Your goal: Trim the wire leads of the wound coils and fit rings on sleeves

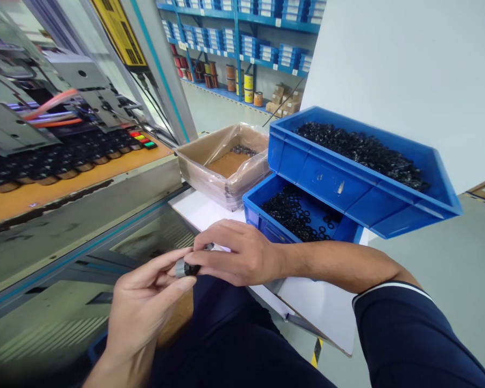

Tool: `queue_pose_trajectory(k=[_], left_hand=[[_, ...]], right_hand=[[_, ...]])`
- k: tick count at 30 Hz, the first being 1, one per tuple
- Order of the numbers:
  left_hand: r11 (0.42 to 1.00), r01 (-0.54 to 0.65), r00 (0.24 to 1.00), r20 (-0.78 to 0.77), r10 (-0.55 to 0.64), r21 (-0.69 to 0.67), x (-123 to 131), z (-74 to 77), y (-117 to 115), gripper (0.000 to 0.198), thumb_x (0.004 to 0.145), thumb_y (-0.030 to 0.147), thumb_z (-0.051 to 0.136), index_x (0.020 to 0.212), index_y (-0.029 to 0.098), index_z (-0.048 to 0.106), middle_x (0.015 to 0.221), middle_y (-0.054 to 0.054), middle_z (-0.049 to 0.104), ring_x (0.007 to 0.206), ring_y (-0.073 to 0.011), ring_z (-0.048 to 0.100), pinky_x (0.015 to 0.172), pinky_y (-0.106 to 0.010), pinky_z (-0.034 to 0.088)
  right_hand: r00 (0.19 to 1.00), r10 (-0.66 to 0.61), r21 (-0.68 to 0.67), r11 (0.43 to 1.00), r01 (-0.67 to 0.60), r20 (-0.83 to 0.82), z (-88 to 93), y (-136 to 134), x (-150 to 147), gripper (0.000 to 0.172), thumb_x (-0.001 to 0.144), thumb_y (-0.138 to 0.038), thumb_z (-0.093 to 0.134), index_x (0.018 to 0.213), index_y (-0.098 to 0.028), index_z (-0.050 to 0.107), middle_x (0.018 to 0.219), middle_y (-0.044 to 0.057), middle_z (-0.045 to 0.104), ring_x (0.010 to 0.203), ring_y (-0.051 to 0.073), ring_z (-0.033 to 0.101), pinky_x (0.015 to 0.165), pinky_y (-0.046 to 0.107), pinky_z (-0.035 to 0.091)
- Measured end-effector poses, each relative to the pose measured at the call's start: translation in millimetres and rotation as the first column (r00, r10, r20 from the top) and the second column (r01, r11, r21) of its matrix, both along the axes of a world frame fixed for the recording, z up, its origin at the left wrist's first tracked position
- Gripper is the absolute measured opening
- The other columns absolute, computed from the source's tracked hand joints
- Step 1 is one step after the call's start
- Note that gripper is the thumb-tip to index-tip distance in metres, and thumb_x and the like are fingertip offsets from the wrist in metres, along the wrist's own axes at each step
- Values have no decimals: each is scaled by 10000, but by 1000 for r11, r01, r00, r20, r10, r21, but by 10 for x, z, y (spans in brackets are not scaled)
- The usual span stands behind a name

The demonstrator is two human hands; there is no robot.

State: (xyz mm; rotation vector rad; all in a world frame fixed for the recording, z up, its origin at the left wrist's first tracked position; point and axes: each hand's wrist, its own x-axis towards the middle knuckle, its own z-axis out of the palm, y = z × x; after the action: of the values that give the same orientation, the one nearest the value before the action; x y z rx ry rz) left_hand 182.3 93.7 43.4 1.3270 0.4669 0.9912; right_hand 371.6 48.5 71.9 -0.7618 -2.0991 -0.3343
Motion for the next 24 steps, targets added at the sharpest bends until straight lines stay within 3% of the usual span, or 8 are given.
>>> queue_pose_trajectory(k=[8, 16, 24], left_hand=[[1000, 7, 1000, -5, -7, 8, -11, 1, 5, 423, 687, 64, 807, 1029, 311, 779, 863, 7, 797, 718, -98, 748, 655, -56, 547], [1000, -26, 999, -33, 26, -2, -34, -3, 4, 392, 663, 86, 835, 1013, 256, 787, 847, -38, 797, 737, -156, 760, 674, -119, 587], [999, 35, 997, -64, -37, -41, -34, -17, 44, 382, 661, 147, 854, 1017, 263, 782, 911, -56, 791, 790, -200, 767, 733, -198, 616]], right_hand=[[1000, 11, 6, 1000, -11, -2, -8, 5, 6, 169, 960, -199, 594, 1031, -53, 643, 959, 146, 659, 903, 184, 628, 795, 345, 585], [1000, 1, 16, 1000, -1, 9, 6, -2, -1, 158, 945, -189, 619, 1014, -49, 646, 947, 145, 658, 892, 183, 626, 785, 343, 585], [997, -38, 69, 997, 33, 71, 4, -3, 27, 213, 964, -256, 609, 1014, -52, 647, 917, 121, 641, 853, 178, 606, 750, 328, 567]])
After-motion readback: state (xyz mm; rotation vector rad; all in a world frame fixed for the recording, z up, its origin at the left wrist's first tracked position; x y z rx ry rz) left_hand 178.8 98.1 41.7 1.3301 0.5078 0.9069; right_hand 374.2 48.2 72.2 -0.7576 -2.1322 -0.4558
